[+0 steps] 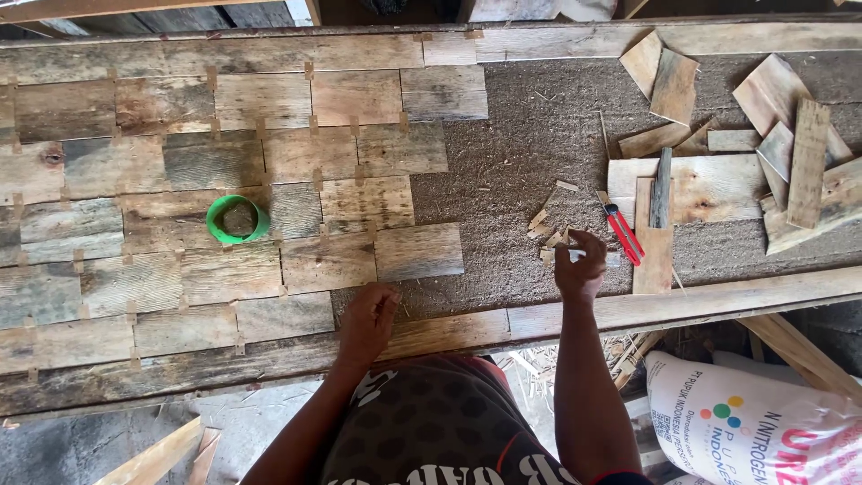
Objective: Fitting and adjusting small wooden tiles to create a patterned surface or mosaic.
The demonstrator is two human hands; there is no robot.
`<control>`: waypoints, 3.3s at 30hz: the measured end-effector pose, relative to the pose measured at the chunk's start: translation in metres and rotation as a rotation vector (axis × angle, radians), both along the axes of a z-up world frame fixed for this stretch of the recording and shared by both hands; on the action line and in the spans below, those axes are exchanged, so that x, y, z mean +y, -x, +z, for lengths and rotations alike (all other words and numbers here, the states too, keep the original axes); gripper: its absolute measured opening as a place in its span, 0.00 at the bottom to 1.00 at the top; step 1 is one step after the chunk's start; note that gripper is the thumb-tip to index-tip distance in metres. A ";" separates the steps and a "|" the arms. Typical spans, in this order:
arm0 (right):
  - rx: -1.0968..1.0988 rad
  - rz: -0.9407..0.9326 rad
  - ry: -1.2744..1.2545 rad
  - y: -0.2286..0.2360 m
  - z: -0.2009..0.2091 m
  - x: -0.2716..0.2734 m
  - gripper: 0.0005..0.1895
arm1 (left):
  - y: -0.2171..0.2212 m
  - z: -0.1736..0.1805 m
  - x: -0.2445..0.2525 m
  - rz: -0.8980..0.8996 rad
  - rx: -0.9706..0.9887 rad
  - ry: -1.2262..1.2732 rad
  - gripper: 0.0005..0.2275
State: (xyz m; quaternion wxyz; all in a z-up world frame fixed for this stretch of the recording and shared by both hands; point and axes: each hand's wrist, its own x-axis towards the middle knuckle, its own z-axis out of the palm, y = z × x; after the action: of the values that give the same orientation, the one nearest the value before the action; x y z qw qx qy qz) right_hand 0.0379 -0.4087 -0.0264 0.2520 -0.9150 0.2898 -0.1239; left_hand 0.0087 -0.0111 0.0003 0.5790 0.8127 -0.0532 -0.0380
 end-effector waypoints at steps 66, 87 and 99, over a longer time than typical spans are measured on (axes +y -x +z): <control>-0.014 0.678 -0.519 -0.139 0.001 0.455 0.13 | -0.135 -0.058 0.135 1.227 0.397 0.351 0.37; 0.008 0.952 -0.476 -0.151 0.024 0.452 0.14 | -0.118 -0.023 0.158 0.985 0.128 0.287 0.17; -0.160 0.943 -0.007 -0.129 0.023 0.468 0.19 | -0.122 -0.048 0.151 0.987 0.011 -0.166 0.17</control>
State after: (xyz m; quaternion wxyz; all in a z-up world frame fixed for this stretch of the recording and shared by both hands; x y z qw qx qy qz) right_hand 0.1666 0.0592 -0.0035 0.3052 -0.9334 -0.1769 -0.0654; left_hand 0.1304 0.1395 -0.0477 0.4614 0.7842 0.3438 0.2323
